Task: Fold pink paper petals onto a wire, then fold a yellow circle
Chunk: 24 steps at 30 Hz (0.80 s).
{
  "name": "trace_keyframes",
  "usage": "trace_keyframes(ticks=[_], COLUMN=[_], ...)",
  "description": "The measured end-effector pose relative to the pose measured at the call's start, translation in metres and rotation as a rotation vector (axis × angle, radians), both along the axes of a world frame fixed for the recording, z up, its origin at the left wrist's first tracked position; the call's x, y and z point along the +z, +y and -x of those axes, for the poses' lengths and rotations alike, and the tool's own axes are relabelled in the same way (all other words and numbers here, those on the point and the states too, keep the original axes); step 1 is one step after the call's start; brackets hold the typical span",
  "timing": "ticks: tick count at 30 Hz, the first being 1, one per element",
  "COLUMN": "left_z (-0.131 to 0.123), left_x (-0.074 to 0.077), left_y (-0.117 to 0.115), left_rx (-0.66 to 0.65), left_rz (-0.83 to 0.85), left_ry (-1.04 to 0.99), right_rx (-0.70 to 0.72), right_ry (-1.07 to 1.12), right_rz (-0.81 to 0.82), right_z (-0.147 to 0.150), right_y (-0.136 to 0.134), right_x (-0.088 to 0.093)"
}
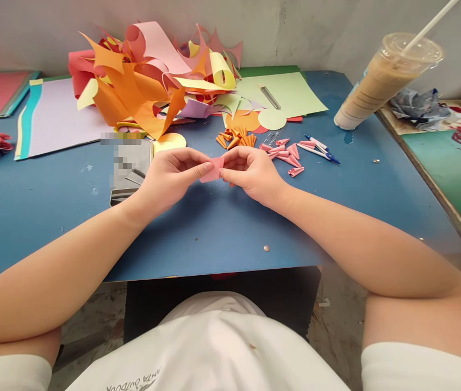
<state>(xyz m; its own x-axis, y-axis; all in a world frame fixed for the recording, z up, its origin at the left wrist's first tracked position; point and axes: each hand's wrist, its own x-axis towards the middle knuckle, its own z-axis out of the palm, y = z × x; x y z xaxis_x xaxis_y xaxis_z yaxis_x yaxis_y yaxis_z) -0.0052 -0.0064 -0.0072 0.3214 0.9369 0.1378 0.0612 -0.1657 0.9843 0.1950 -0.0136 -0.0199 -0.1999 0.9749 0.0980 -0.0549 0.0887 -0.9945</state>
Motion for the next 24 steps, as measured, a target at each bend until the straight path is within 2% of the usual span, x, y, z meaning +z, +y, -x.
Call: trace_keyframes(ticks=[8,18,24], left_z=[-0.0010,-0.0020,-0.0028], left_x=[-0.0013,-0.0034,-0.0031], left_y=[0.0003,-0.0038,-0.0036], left_rx=[-0.107,-0.041,-0.041], left_rz=[0.007,0.002,-0.002], left_ry=[0.134,0.179,0.106], right_rx=[0.008,-0.009,0.006], right_ry=[-0.099,-0.226,-0.290], right_rz=[-0.059,-0.225,-0.293], right_z=[-0.0001,-0.0005,-0.0019], right_y=[-0.0068,-0.0069,-0.0077], right_x=[0.0060,-0.0007,0.0010])
